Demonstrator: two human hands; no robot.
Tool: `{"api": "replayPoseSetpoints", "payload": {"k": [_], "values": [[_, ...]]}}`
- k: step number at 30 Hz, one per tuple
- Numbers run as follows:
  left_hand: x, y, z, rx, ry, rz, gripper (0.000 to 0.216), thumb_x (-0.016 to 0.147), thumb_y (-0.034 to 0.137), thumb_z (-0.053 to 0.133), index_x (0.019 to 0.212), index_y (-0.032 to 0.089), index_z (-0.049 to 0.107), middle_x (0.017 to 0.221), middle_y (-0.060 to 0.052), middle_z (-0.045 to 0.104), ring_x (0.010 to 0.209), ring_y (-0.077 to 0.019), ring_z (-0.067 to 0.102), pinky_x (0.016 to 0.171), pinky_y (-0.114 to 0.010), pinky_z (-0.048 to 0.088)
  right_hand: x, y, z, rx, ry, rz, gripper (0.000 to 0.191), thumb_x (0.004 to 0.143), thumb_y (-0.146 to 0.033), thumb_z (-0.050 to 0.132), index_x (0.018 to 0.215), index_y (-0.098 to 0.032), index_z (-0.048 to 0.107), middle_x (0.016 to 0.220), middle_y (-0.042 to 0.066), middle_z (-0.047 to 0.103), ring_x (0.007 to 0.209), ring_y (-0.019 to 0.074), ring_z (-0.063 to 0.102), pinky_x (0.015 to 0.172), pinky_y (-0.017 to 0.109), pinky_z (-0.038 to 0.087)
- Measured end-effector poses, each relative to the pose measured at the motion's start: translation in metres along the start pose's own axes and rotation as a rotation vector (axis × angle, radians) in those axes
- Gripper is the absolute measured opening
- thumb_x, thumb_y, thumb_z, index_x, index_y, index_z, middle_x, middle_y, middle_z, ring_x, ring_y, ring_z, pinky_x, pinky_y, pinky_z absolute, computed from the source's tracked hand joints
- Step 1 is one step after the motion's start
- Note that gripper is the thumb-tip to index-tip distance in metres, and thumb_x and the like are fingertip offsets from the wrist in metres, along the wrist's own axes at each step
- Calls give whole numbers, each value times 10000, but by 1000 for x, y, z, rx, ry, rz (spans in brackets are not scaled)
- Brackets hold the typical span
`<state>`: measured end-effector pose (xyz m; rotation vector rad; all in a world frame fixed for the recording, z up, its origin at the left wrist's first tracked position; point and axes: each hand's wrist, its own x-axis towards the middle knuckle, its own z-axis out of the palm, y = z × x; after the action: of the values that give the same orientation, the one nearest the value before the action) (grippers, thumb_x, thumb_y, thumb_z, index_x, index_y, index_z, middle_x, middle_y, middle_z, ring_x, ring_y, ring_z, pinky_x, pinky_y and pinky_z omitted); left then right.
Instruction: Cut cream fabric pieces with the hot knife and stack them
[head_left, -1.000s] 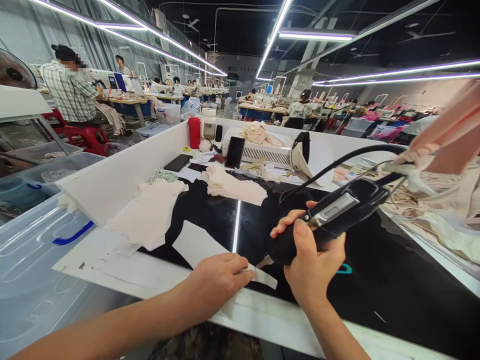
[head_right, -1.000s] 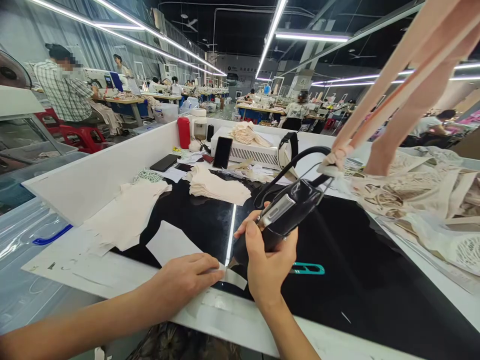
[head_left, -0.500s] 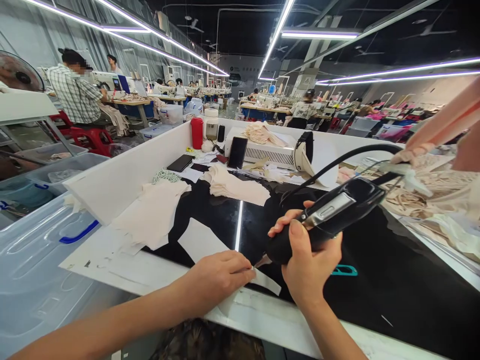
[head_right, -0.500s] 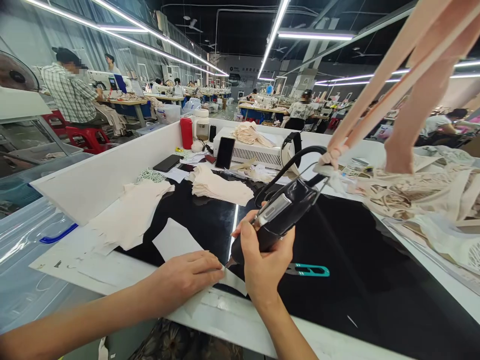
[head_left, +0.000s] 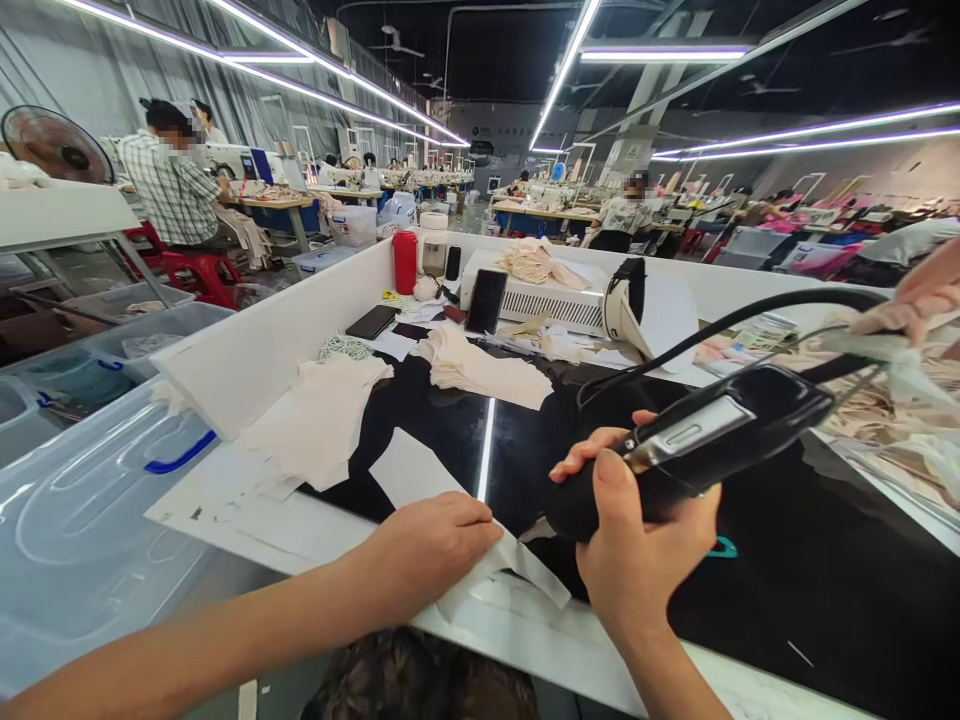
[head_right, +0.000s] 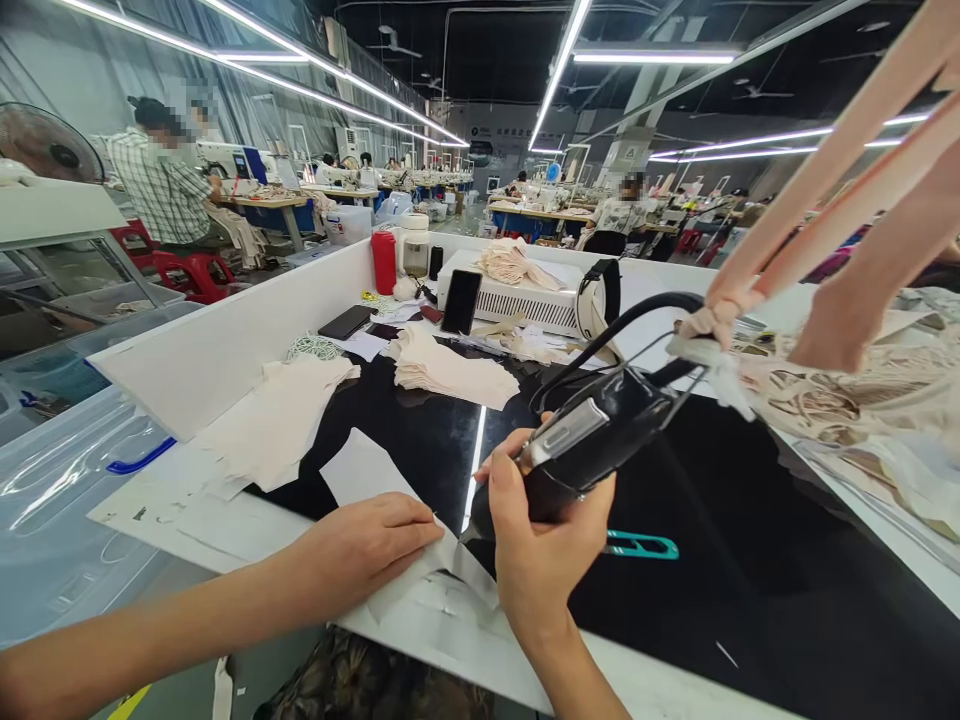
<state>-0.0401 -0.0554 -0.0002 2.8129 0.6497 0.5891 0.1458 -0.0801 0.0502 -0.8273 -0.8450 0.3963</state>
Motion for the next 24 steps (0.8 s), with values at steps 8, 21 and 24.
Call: {"api": "replayPoseSetpoints", "payload": {"k": [8,21,24], "values": [[-1,7,-4,124,-78,60,215,1083,326,654,1227,166,651,1105,-70,715,1019,-237,705,873,-359,615,-6,-5,4,-33,29,-7,467,830,-330,891,1186,-224,609,790,-62,716,579,129,660,581,316,588],[-7,5,2,167,-50,111,314,1039,348,729,1259,162,606,1111,-75,698,1064,-256,690,951,-393,611,-5,-4,8,-6,17,25,451,843,-332,880,1191,-244,608,804,-62,715,586,140,661,602,346,592],[-7,5,1,168,-48,110,293,1057,353,705,1259,163,610,1127,-77,695,1061,-243,689,967,-378,604,-3,0,11,26,-7,11,428,865,-323,863,1200,-253,606,817,-66,714,592,135,661,611,340,590]]}}
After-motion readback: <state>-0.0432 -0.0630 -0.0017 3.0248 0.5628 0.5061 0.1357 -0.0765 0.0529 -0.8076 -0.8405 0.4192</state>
